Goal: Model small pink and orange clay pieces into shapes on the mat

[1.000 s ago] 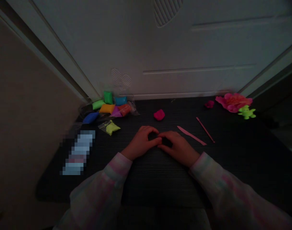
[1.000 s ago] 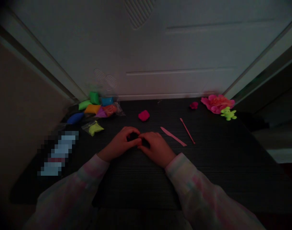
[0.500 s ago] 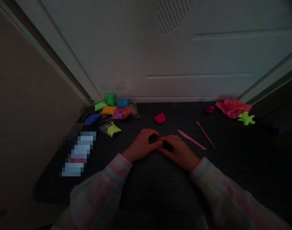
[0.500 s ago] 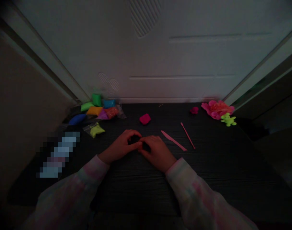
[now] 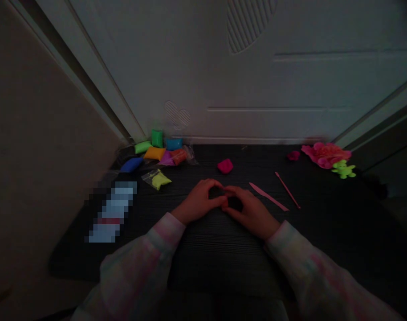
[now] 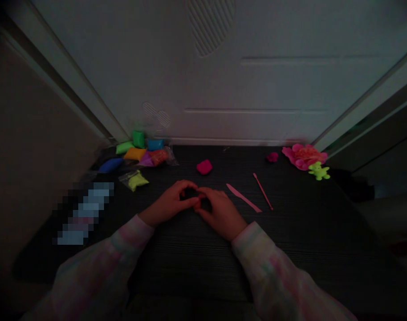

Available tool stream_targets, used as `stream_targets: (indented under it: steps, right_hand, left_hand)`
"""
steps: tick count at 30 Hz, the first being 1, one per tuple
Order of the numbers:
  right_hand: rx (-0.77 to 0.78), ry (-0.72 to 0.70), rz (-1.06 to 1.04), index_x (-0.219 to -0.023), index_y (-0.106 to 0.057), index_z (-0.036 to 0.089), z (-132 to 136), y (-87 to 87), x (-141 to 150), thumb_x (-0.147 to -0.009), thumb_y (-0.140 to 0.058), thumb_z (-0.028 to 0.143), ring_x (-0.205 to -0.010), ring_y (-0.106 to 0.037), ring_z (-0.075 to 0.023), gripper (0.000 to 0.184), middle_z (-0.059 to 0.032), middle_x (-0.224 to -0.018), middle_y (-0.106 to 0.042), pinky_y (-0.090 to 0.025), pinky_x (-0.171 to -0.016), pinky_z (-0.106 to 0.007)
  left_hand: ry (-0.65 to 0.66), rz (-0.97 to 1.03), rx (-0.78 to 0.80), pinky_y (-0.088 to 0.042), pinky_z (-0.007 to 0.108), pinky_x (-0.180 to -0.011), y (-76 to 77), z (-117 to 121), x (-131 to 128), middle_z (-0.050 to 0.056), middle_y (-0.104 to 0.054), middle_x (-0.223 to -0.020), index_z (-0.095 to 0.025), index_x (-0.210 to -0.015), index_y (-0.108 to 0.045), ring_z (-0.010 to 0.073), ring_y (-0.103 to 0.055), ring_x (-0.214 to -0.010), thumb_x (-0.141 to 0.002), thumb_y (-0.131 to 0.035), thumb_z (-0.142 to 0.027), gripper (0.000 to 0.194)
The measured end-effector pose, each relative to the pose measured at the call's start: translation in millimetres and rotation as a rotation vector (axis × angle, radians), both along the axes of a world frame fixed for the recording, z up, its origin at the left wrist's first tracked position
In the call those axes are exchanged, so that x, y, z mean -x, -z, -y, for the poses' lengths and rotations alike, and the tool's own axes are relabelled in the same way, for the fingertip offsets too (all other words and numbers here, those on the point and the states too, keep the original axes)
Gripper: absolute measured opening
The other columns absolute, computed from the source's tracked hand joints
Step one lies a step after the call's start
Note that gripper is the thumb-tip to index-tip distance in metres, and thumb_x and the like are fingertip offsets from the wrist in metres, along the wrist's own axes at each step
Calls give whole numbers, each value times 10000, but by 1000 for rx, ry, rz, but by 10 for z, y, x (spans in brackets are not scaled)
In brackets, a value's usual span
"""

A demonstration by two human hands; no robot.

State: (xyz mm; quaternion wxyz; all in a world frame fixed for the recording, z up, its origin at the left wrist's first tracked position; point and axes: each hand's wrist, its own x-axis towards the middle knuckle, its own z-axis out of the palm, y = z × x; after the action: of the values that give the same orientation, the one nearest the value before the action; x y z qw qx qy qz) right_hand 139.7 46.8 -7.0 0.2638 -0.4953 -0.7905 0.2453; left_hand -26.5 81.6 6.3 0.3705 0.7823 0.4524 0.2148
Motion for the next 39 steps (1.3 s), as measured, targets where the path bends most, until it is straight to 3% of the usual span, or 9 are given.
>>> stream_targets:
  steps: [4, 7, 13, 16, 23, 28, 31, 34, 39]
  right_hand:
    - [23, 7, -14, -1097, -420, 188, 2, 6, 7, -689, -558, 182, -953, -504, -181, 431, -47, -1020, -573, -384, -832, -372]
    - [65, 20, -35, -1069, -430, 187, 0, 0, 11, -689, -557, 177, -950, -511, -178, 400, -43, -1008, -580, -389, -828, -364]
    - [64, 0, -40, -928, -504, 202, -1, -35, -12, -714, -545, 211, -889, -530, -164, 218, -23, -937, -589, -412, -781, -338]
    - [31, -10, -11, -920, -524, 200, -2, -61, -19, -725, -535, 215, -875, -531, -167, 196, -28, -924, -597, -411, -776, -343]
    - [-78, -10, 14, -1018, -503, 199, -9, -9, -16, -728, -526, 235, -901, -536, -189, 293, -54, -975, -597, -412, -781, -377]
    - [-93, -94, 79, -958, -545, 210, -17, 13, -19, -741, -501, 233, -875, -554, -188, 222, -45, -934, -617, -418, -772, -385]
    - [-80, -61, 89, -954, -545, 208, -23, 30, -23, -734, -507, 253, -882, -553, -194, 228, -47, -941, -616, -426, -774, -389]
    - [-55, -30, 77, -955, -547, 209, -34, 57, -24, -730, -510, 282, -892, -552, -198, 240, -47, -954, -613, -431, -782, -392]
    - [-64, -21, 17, -943, -562, 214, -44, 81, -18, -720, -515, 311, -882, -564, -209, 248, -49, -950, -620, -440, -779, -402]
  left_hand:
    - [-9, 22, -13, -402, 288, -718, 29, 5, 2, 37, -546, -936, -183, -951, -526, 161, -489, -836, -697, -534, -346, 302]
    - [-7, 98, 67, -414, 276, -705, 48, -10, 38, 40, -566, -905, -160, -934, -535, 143, -518, -797, -751, -462, -330, 260]
    - [141, 125, 100, -384, 265, -812, 22, -53, 123, 31, -605, -950, -169, -892, -605, 139, -534, -890, -738, -494, -255, 209]
    - [152, 149, 125, -384, 254, -825, 7, -53, 125, 33, -620, -933, -160, -863, -621, 132, -545, -892, -754, -474, -266, 211]
    - [-54, 173, 49, -435, 245, -702, 55, -15, 98, 42, -619, -842, -131, -843, -603, 131, -563, -773, -754, -464, -274, 218]
    - [-233, 103, -195, -437, 253, -670, 17, 20, 135, 37, -623, -774, -142, -788, -606, 130, -561, -722, -768, -435, -282, 222]
    - [-369, 12, -424, -431, 291, -751, -70, 82, 366, 56, -619, -816, -153, -824, -606, 150, -552, -797, -763, -427, -231, 204]
    - [-542, -197, -589, -361, 345, -890, -171, 179, 862, 77, -590, -978, -159, -885, -613, 180, -485, -982, -732, -371, -97, 294]
    - [-618, -727, -446, -283, 450, -941, -223, 305, 1775, 44, -518, -1145, -225, -936, -627, 266, -358, -1138, -605, -372, -2, 474]
